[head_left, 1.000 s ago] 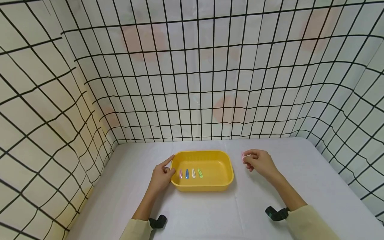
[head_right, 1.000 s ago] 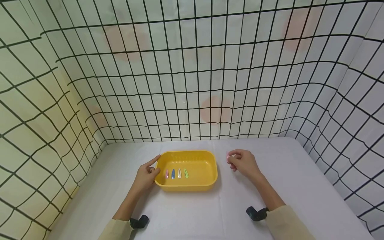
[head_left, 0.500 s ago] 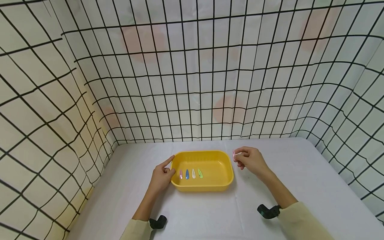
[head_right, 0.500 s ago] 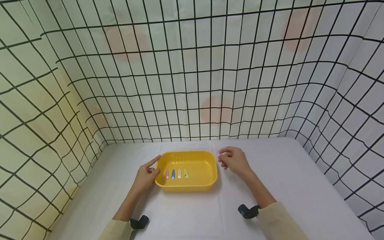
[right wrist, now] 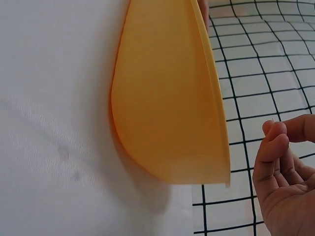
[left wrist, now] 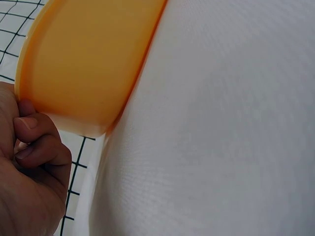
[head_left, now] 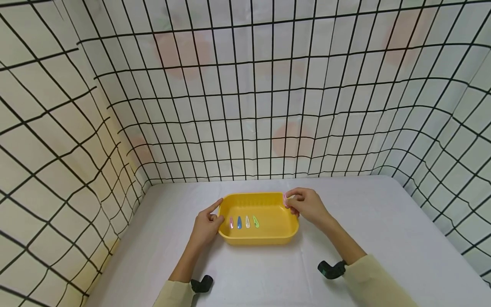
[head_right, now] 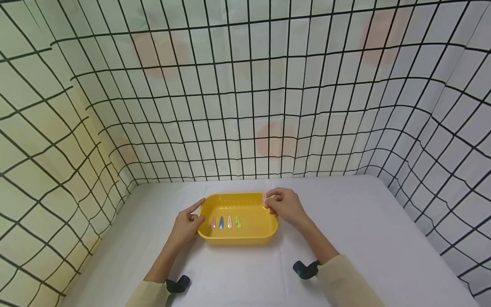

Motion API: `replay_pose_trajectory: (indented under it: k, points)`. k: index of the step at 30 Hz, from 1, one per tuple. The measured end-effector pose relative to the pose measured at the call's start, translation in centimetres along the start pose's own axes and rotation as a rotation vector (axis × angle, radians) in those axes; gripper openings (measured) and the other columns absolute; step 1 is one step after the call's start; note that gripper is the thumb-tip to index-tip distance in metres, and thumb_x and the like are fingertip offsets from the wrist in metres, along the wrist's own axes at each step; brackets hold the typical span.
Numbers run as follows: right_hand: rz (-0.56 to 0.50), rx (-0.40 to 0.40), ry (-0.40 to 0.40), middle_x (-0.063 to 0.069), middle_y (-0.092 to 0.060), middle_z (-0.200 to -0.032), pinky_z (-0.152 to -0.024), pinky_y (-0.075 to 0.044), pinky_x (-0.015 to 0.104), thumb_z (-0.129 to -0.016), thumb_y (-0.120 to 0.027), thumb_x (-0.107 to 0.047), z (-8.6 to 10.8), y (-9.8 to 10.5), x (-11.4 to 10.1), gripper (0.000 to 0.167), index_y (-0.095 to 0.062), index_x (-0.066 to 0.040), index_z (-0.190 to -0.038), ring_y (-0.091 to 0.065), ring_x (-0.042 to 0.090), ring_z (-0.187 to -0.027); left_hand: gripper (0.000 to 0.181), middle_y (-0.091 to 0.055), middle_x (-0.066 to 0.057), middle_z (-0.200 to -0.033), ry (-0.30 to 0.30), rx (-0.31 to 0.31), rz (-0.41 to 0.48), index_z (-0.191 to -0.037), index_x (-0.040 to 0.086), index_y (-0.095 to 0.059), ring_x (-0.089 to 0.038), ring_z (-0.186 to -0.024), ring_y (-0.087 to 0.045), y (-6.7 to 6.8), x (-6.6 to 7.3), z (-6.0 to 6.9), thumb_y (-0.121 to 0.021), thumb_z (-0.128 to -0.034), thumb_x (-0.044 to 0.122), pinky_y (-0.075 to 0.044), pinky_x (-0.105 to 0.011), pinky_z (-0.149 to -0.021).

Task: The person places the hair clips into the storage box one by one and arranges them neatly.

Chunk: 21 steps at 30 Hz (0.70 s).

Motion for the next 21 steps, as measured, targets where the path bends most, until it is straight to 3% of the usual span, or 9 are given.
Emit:
replay_pose_trajectory:
  k: [10, 21]
  points:
    - [-0.017, -0.034, -0.018, 0.026, -0.072, -0.095, -0.057, -0.053, 0.022, -0.097, -0.064, -0.009, -0.8, -2.6, -0.3, 0.023, -0.068, 0.001, -0.117, -0.059, 0.017, -0.062, 0.061, -0.044, 0.001, -0.055, 0.016, -0.002, 0.013, -0.149, 0.027, -0.057, -0.015, -0.048, -0.039, 0.0, 0.0, -0.1, -0.066, -0.0900, 0.014, -0.037, -0.020, -0.047]
    - [-0.005, -0.046, -0.035, 0.024, -0.073, -0.098, -0.064, -0.056, 0.024, -0.098, -0.063, -0.008, -1.6, -5.0, -0.2, 0.022, -0.067, -0.001, -0.119, -0.062, 0.017, -0.067, 0.061, -0.043, 0.002, -0.055, 0.006, -0.004, 0.008, -0.149, 0.027, -0.057, -0.014, -0.048, -0.038, 0.0, 0.0, -0.1, -0.066, -0.0897, 0.014, -0.036, -0.020, -0.047]
Point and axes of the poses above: each hand's wrist, its own z-axis away from the middle knuckle, its own y-axis out of the back of the hand, x = y × z, the point moved 6 cm from there along -z, towards the middle knuckle
